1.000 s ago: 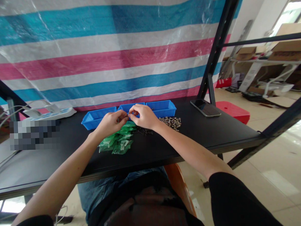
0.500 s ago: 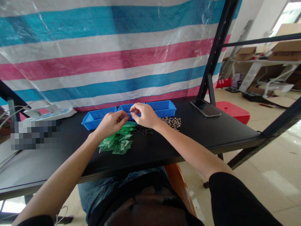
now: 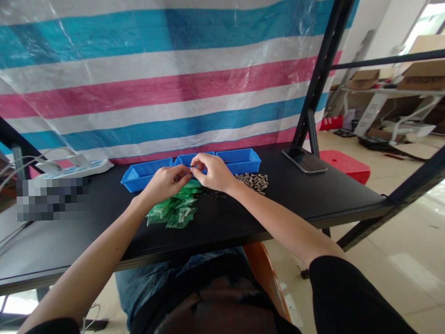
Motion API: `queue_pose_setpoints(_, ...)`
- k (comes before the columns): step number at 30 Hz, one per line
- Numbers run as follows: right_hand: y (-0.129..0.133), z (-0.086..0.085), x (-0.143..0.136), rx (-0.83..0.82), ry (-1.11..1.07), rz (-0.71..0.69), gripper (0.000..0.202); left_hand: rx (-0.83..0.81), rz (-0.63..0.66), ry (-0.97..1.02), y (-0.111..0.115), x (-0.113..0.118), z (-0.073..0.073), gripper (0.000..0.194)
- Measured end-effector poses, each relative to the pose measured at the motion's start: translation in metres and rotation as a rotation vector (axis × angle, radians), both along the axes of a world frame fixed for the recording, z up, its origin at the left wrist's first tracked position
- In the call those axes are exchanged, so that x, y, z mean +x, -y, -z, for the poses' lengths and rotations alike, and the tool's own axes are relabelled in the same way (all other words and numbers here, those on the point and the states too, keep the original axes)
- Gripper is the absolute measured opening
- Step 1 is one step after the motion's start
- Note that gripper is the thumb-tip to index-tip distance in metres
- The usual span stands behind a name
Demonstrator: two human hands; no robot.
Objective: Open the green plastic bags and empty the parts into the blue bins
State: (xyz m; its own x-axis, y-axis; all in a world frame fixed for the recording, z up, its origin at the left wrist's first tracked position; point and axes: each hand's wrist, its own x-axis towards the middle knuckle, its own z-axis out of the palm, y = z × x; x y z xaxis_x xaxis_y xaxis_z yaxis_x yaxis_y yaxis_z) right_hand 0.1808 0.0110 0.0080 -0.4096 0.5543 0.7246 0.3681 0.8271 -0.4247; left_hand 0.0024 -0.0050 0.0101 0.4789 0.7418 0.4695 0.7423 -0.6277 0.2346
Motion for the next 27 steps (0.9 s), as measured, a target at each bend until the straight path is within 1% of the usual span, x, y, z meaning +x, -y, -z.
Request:
queue_pose_setpoints(9, 0.0022, 0.0006, -0.0019, 0.003, 0.029, -0.052, 0.005, 0.021, 0.01, -0.011, 0.0011, 0.0, 0.0004, 0.018)
queue_pose_setpoints(17, 0.0027, 0.001, -0.0027, 0.001, 0.033, -0.054, 0.006, 0.012, 0.028, 0.035, 0.0012, 0.0006, 0.0004, 0.016)
queue_pose_setpoints(22, 0.0063, -0.0025, -0.0023, 0.012, -0.012, -0.063, 0.006, 0.006, 0.029, 0.029, 0.0009, 0.0001, 0.0009, 0.015)
queue_pose_setpoints(27, 0.0053, -0.0006, -0.0035, -0.012, 0.006, -0.06, 0.006, 0.01, 0.041, 0.022, 0.0009, 0.0, 0.0015, 0.014)
